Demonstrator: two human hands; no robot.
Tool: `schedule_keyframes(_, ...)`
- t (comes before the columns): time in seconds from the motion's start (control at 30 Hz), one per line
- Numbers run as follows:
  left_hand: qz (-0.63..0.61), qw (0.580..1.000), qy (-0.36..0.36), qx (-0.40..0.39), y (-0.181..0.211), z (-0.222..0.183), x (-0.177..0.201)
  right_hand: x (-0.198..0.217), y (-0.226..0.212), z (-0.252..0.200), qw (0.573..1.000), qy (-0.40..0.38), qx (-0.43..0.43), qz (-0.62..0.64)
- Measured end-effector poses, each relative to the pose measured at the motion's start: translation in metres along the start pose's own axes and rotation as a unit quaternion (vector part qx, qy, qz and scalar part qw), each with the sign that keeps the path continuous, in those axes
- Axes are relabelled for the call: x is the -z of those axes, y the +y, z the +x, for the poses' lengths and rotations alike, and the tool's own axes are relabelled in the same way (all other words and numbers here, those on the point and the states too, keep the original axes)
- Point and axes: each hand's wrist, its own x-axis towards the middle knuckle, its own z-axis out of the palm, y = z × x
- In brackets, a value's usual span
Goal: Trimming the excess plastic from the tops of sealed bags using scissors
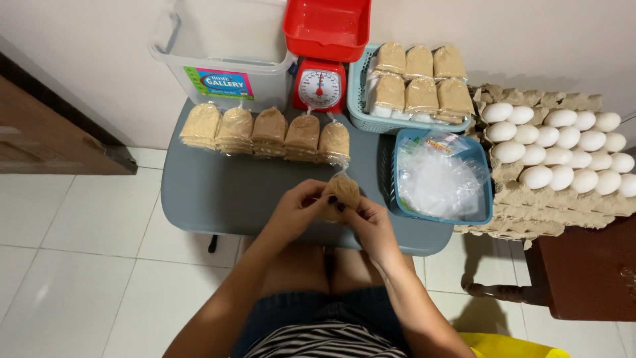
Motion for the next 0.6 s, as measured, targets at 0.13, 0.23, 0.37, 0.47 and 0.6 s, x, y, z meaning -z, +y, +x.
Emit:
schedule_keyframes(0.13, 0.003, 0.999, 0.028, -0.016, 0.015, -0.005, -0.001, -0.008, -0.034, -0.004, 0.997, -0.033, -0.007, -0.07)
schedule_keyframes(0.23, 0.028, 0.999, 0.031, -0.027, 0.026, -0.011, -0.005, -0.004, -0.037, -0.003, 0.993, -0.047, 0.016, -0.103)
schedule_keyframes(0.37, 0.015, 0.999, 0.006, -0.027, 0.038, -0.015, -0.014, 0.002, -0.02, -0.001, 0.999, 0.016, 0.034, -0.023)
schedule_keyframes(0.47, -0.012, 1.0, -0.007, -0.022, 0.037, -0.016, -0.014, 0.001, -0.021, 0.001, 0.999, 0.031, 0.031, 0.028)
schedule_keyframes(0.6, -0.025, 0.999, -0.043, 0.016, 0.051, -0.024, -0.013, 0.008, -0.018, 0.005, 0.998, 0.032, 0.029, 0.037)
